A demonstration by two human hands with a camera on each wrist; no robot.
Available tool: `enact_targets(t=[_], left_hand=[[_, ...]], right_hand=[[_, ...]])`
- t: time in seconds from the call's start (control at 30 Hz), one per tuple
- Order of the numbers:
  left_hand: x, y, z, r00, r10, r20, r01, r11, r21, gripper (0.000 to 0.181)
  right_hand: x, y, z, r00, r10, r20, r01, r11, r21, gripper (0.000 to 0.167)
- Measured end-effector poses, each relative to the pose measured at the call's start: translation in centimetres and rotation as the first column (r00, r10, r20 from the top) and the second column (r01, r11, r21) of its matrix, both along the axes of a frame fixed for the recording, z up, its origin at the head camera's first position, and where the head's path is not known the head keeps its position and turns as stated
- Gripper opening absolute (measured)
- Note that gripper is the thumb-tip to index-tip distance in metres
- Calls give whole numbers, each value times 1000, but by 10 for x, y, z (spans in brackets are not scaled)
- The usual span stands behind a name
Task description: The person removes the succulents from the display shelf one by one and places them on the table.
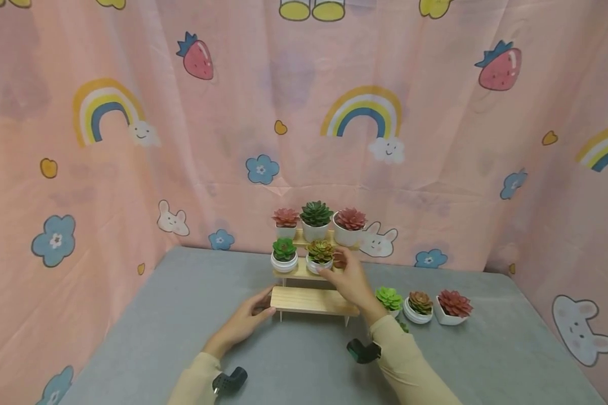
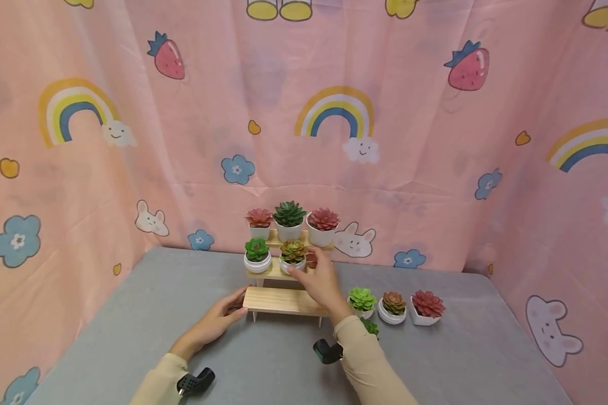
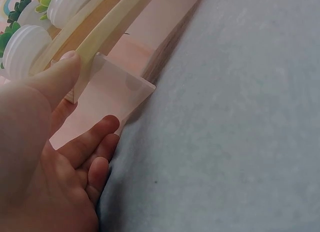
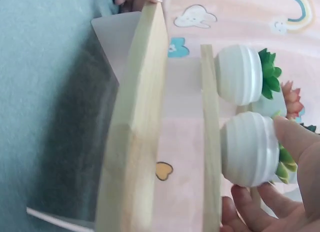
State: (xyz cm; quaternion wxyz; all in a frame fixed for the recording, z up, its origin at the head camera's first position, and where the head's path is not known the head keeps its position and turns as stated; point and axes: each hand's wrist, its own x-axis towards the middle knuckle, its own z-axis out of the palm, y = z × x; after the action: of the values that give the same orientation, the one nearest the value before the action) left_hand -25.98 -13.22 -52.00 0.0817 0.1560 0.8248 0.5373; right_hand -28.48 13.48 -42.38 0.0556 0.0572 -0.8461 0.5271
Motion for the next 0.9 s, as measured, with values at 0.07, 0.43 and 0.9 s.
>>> enact_targets(t=[0.07,0.43,0.9], left_hand=[[-1,0,1,1000,-1,-3,1,1000,-1,63],[-1,-1,-1,1000,-5,-1,5,1000,-6,64],[-1,-2,0,1000,-18,-8,18,1000,8,65]], right_hand=[[-1,-3,0,1000,-17,-4,17,1000,0,63],[3,-15,0,994,-108,-18,110,982,155,69],[5,-10,-3,999,-37,-37,38,999,23,61]])
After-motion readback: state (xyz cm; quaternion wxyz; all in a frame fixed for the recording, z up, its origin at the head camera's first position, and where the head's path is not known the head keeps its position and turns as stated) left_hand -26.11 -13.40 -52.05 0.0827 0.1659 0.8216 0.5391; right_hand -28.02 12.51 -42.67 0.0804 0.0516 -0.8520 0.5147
